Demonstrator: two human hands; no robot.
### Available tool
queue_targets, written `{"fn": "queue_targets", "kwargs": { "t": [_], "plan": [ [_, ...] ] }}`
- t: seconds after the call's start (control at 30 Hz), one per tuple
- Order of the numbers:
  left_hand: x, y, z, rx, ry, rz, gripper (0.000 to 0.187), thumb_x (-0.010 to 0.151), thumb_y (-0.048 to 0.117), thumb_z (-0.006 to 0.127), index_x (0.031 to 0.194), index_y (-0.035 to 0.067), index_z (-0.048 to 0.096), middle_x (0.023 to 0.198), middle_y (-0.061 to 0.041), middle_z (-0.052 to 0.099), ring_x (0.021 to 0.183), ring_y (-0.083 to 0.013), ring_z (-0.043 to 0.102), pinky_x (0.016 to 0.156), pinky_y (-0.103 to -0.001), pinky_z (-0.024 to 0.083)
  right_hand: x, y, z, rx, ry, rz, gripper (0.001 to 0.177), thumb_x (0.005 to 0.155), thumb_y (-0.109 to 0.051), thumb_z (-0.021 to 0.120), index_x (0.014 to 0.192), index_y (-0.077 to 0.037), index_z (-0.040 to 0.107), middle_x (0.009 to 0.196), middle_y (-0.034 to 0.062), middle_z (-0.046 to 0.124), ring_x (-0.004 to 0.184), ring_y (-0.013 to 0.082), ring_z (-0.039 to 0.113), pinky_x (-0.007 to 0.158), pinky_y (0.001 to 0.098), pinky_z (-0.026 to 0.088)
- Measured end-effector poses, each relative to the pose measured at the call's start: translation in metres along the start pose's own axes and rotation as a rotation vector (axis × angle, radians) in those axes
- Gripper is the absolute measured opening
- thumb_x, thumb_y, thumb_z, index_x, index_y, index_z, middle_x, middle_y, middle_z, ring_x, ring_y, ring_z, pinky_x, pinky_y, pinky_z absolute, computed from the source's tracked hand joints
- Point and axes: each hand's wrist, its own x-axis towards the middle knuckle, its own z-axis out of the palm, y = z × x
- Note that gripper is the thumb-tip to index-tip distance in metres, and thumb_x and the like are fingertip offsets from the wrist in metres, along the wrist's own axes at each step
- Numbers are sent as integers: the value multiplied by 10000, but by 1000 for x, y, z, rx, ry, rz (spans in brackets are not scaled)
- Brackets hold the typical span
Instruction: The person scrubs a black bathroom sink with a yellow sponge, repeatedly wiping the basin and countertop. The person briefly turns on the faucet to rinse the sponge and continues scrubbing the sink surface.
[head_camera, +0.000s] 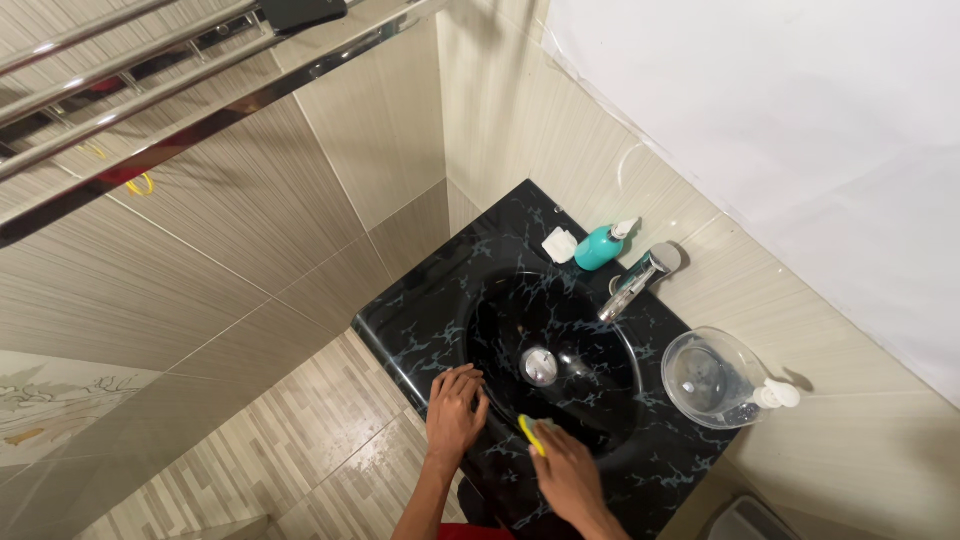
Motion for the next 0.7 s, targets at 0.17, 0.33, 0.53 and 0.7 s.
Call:
{"fn": "queue_targets", "kwargs": {
  "t": [0.17,0.33,0.53,0.7],
  "plan": [
    [-2,-2,4,-3,1,8,142,846,52,682,950,1,762,1065,-80,762,1209,-233,634,1091,-436,416,6,42,-25,-225,60,76,438,1010,-352,464,1357,-140,628,1489,8,561,1457,218,436,1217,428,295],
    [-4,1,2,39,4,36,141,856,48,676,959,-4,759,1080,-87,753,1219,-243,626,1098,-440,410,27,25,-9,-197,41,93,450,1007,-349,473,1367,-123,620,1488,36,550,1443,240,421,1187,439,291],
    [-5,4,1,62,-6,42,167,840,54,690,983,-6,753,1093,-89,738,1214,-252,609,1106,-457,398,13,10,-17,-106,48,81,458,1011,-368,458,1362,-138,639,1434,14,621,1395,199,518,1142,398,387],
    [-4,2,0,27,5,51,166,817,48,693,962,-12,746,1097,-92,741,1218,-259,610,1097,-453,401,18,-2,-21,-95,41,121,439,1006,-349,478,1362,-154,644,1427,12,617,1385,202,512,1143,420,369]
  ]
}}
